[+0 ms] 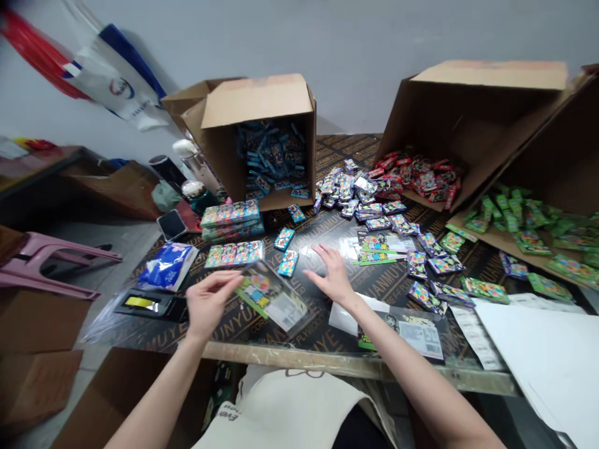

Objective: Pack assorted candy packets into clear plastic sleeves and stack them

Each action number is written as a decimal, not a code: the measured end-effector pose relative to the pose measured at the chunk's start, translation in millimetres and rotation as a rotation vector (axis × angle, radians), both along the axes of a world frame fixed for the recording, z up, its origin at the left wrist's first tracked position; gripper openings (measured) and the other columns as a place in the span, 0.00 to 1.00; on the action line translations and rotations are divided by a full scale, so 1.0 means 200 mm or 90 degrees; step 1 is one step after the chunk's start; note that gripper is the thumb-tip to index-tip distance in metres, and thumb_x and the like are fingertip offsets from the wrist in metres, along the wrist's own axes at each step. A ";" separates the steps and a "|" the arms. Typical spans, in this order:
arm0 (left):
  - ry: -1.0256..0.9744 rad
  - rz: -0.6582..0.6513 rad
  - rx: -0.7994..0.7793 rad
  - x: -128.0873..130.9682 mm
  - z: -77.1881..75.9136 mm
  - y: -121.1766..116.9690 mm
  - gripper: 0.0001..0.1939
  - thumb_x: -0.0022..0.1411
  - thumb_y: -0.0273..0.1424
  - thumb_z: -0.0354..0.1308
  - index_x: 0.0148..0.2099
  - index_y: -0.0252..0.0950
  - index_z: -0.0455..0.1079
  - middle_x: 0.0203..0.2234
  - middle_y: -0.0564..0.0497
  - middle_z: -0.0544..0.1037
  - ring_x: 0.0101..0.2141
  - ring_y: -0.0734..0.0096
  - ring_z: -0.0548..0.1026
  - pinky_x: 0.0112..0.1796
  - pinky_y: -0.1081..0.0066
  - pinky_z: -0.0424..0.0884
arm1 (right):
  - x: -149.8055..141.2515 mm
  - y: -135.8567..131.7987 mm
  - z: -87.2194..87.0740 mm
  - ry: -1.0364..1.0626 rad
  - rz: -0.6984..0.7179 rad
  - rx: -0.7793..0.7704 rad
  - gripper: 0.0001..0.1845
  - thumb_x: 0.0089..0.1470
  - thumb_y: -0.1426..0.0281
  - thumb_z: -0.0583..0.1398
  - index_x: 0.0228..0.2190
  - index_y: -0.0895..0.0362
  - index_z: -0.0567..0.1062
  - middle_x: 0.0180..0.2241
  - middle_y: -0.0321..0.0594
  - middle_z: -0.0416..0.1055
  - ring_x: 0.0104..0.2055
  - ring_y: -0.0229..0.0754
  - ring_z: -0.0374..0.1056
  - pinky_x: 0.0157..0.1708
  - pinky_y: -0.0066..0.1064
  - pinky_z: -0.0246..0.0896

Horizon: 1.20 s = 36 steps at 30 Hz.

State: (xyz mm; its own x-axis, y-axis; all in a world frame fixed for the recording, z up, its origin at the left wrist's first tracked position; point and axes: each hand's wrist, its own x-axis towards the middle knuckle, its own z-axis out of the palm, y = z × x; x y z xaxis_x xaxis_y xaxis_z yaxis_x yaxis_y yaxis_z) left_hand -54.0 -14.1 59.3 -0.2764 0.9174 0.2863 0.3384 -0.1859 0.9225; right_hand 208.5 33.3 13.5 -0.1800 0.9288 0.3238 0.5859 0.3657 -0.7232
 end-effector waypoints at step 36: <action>0.440 -0.377 -0.088 0.07 -0.19 0.10 0.54 0.40 0.34 0.64 0.64 0.40 0.35 0.53 0.45 0.63 0.52 0.57 0.62 0.57 0.49 0.41 | -0.07 -0.10 0.06 -0.145 0.248 0.000 0.39 0.35 0.68 0.62 0.52 0.55 0.58 0.48 0.46 0.62 0.49 0.52 0.57 0.48 0.43 0.44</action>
State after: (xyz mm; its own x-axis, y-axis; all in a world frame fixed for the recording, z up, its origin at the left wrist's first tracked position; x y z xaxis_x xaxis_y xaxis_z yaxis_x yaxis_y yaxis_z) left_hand -39.0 6.2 21.2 0.4407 0.8930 0.0909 0.7076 -0.4079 0.5769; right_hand 194.6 12.6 25.0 -0.5830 0.7777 0.2352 0.5484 0.5903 -0.5923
